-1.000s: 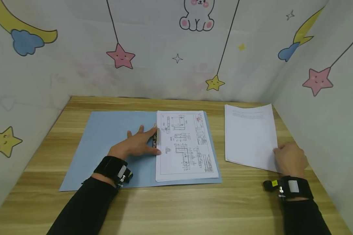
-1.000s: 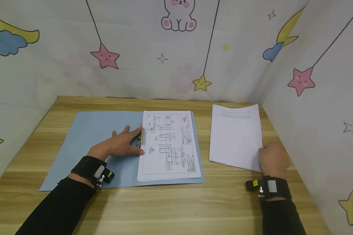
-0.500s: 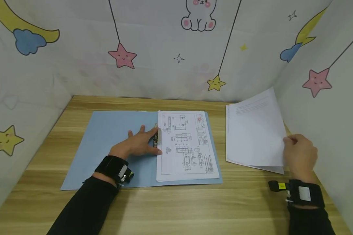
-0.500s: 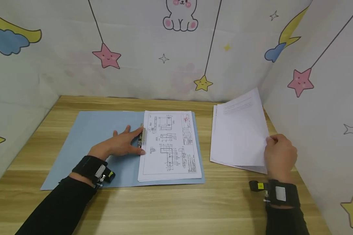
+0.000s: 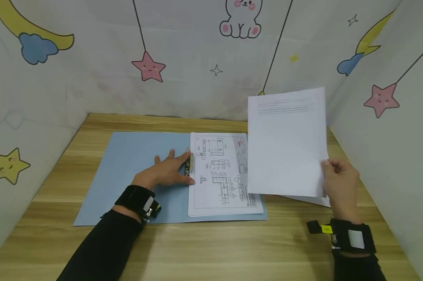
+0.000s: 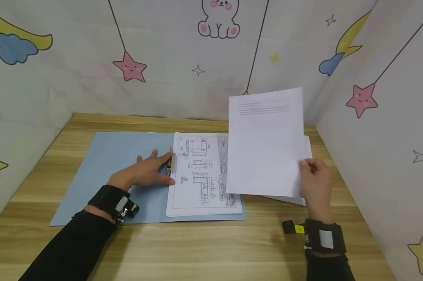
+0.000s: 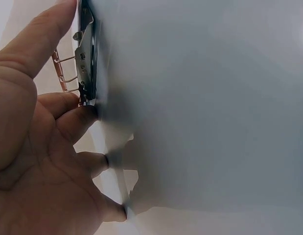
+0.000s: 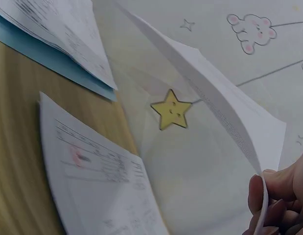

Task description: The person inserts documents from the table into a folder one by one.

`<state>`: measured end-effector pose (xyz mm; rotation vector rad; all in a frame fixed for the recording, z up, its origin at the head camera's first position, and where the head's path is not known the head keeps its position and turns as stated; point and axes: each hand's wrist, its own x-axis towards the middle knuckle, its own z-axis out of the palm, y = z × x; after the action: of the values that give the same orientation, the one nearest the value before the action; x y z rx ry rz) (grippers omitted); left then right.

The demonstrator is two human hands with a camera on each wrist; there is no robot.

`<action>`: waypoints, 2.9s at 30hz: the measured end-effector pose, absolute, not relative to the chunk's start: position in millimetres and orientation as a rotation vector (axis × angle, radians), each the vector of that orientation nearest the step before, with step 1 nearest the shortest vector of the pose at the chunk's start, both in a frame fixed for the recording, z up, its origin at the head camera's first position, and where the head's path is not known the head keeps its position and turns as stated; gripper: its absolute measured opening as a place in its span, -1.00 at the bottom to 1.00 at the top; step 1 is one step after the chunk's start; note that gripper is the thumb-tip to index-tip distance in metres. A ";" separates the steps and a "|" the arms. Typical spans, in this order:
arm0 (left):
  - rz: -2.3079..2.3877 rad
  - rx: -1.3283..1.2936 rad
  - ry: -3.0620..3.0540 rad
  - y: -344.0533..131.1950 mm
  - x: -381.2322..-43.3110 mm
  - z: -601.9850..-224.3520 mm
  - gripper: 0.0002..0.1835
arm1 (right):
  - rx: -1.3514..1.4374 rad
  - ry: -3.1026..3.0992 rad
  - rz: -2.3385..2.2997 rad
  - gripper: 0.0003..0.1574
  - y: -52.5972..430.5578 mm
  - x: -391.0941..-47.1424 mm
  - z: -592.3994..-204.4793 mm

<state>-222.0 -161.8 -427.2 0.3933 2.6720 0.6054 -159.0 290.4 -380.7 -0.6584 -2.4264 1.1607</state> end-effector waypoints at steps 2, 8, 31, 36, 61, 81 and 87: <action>0.602 0.393 2.670 -162.1 -221.8 -427.3 0.17 | -0.624 -2.455 1.188 -0.54 274.7 -159.5 -391.5; 0.612 0.375 2.665 -163.0 -221.2 -426.2 0.17 | -0.449 -2.529 1.260 -0.64 232.3 -161.5 -417.2; 0.622 0.399 2.649 -163.4 -221.7 -423.5 0.20 | -0.239 -2.777 1.132 -0.72 177.2 -164.2 -439.0; 0.629 0.404 2.649 -163.1 -221.7 -422.2 0.20 | -0.222 -2.794 1.143 -0.72 175.7 -163.4 -438.6; 0.631 0.399 2.658 -162.4 -221.9 -424.3 0.19 | -0.172 -2.858 1.064 -0.75 167.5 -164.3 -441.1; 0.640 0.381 2.647 -161.9 -222.0 -426.2 0.18 | -0.092 -2.963 0.802 -0.73 164.6 -182.0 -439.1; 0.627 0.382 2.658 -162.4 -221.5 -425.8 0.20 | -0.073 -2.950 0.801 -0.73 163.5 -182.6 -440.1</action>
<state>-221.5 -162.4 -425.8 0.3820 2.6577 0.6273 -182.6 163.5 -440.1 -0.0731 -2.9495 0.8008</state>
